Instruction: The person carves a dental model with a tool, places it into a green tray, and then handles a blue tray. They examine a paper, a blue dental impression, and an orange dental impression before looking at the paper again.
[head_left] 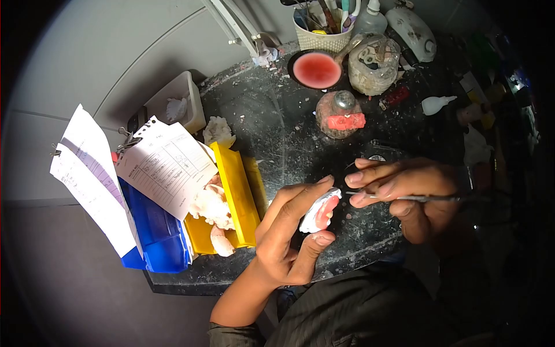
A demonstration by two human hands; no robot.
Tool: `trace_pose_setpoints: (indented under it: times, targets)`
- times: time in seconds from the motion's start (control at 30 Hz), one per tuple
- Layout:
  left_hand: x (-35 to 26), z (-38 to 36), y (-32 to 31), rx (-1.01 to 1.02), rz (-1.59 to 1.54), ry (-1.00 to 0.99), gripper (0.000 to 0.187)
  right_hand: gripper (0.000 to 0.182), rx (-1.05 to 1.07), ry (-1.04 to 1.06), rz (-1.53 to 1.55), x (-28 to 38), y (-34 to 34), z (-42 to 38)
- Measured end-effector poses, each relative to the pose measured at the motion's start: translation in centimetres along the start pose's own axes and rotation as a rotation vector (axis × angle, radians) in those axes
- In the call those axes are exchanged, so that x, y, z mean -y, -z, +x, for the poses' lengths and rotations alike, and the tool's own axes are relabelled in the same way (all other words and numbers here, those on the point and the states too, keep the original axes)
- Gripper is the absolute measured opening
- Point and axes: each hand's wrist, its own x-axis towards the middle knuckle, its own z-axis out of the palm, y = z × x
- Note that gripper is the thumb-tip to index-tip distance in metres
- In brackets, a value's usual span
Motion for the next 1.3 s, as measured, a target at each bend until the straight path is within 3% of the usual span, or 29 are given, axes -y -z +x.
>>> trace_pose_setpoints:
  times: [0.03, 0.1, 0.4, 0.73, 1.3]
  targets:
    - [0.0, 0.0, 0.1, 0.000, -0.001, 0.001, 0.047, 0.021, 0.000, -0.002, 0.000, 0.0, 0.2, 0.5]
    - [-0.1, 0.2, 0.2, 0.060, -0.082, 0.049, 0.046, 0.018, 0.107, 0.198, -0.157, -0.2, 0.4, 1.2]
    - [0.3, 0.3, 0.1, 0.048, -0.051, 0.019, 0.043, 0.006, 0.056, 0.170, -0.144, -0.3, -0.5, 0.5]
    - [0.7, 0.5, 0.0, 0.033, 0.069, -0.036, 0.039, 0.018, 0.045, 0.178, -0.177, -0.6, -0.7, 0.6]
    - [0.5, 0.7, 0.2, 0.057, 0.160, -0.016, 0.034, 0.019, 0.037, 0.150, -0.224, -0.8, -1.0, 0.4]
